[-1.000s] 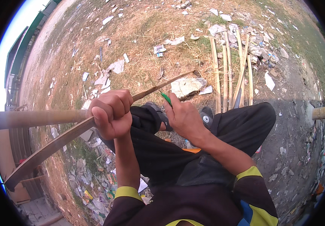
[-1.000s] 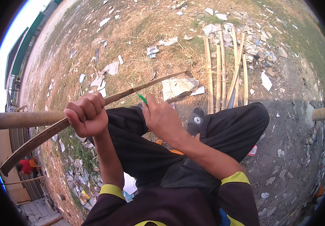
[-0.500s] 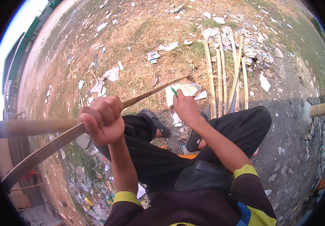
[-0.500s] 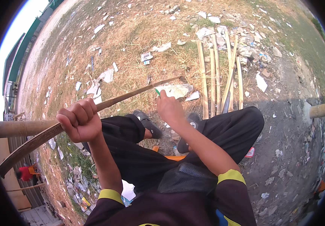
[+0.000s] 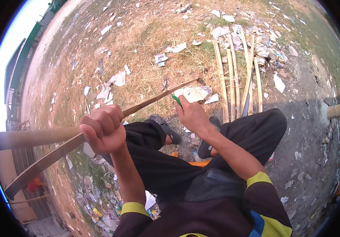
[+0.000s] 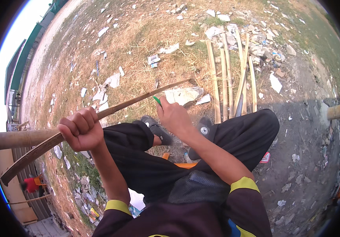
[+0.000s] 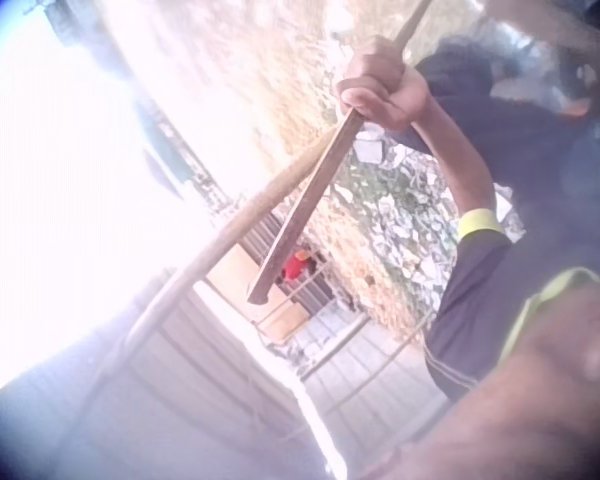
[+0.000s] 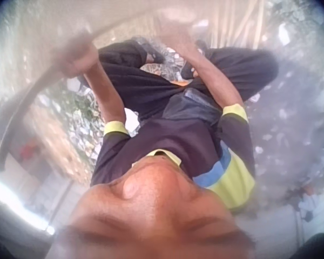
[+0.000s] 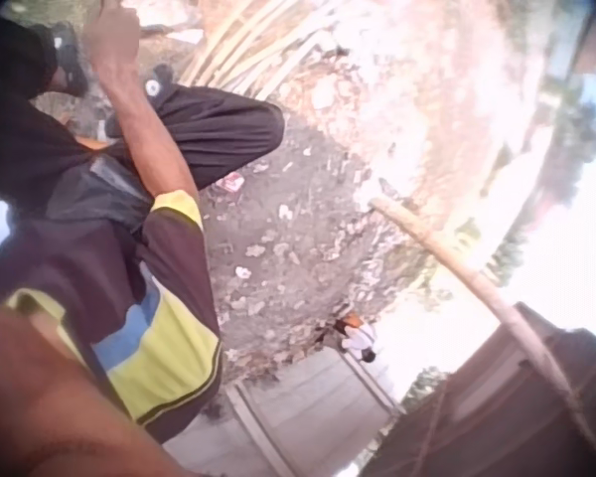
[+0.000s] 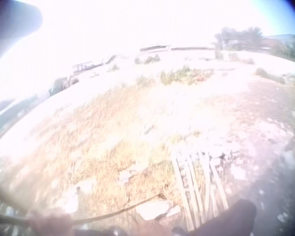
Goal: The person sits on the ground and uses a green-handled file to sharpen the blade of a long-handled tool, likely a sickle or machete. They hold the tool steady with their left hand and repeatedly stroke the blade with the file using their right hand.
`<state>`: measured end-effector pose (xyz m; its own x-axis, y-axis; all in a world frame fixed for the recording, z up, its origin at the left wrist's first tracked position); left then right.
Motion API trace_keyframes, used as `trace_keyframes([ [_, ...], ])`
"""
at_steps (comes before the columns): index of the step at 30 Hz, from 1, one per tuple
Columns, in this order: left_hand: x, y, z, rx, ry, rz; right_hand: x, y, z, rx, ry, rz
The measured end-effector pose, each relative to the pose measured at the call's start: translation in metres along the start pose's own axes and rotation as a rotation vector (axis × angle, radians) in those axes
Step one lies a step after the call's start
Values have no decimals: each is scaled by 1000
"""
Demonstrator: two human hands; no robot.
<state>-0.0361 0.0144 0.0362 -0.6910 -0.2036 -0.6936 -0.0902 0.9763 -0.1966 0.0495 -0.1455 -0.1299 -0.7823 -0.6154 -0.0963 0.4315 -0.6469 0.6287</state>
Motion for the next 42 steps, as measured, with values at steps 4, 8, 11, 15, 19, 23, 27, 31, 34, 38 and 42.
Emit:
trace_keyframes([
  [4, -1, 2, 4, 20, -29, -35, -2, -4, -14, 22, -54, -32],
  [8, 3, 3, 1, 13, 36, -62, -6, -1, -15, 55, -28, 21],
  [11, 2, 5, 1, 7, 33, -38, 5, 0, 9, 4, 46, 10],
  [15, 3, 6, 0, 30, 60, -52, -17, -10, -49, 233, -108, -27],
  [19, 3, 7, 3, 54, 28, -88, -11, -6, -22, 158, -24, -5],
  [23, 8, 13, 1, 62, 86, -172, -20, -36, -103, 268, -279, 41],
  [27, 6, 9, -1, 12, 61, -165, -3, -32, -171, 341, -464, 128],
  [31, 3, 7, 1, 16, 10, -143, -19, 0, -103, 224, -286, 128],
  [34, 5, 5, 3, 23, 21, -235, -13, 31, 3, -130, -102, 117],
  [38, 10, -9, 1, -78, -12, -424, 17, 48, 89, -315, 146, 81],
  [42, 16, -24, -2, -107, -9, -419, 28, 53, 110, -187, 171, 65],
])
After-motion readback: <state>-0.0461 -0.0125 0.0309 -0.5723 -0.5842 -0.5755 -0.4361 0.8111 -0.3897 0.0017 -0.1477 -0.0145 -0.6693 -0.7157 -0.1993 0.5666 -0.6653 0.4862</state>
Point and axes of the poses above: each hand's wrist, its own x-axis away from the middle knuckle, its own y-axis out of the back of the hand, z = x × y, the point moved 2 cm from there along -x, towards the middle knuckle, and after that the axes turned 7 degrees about y, right-handed, at the moved point
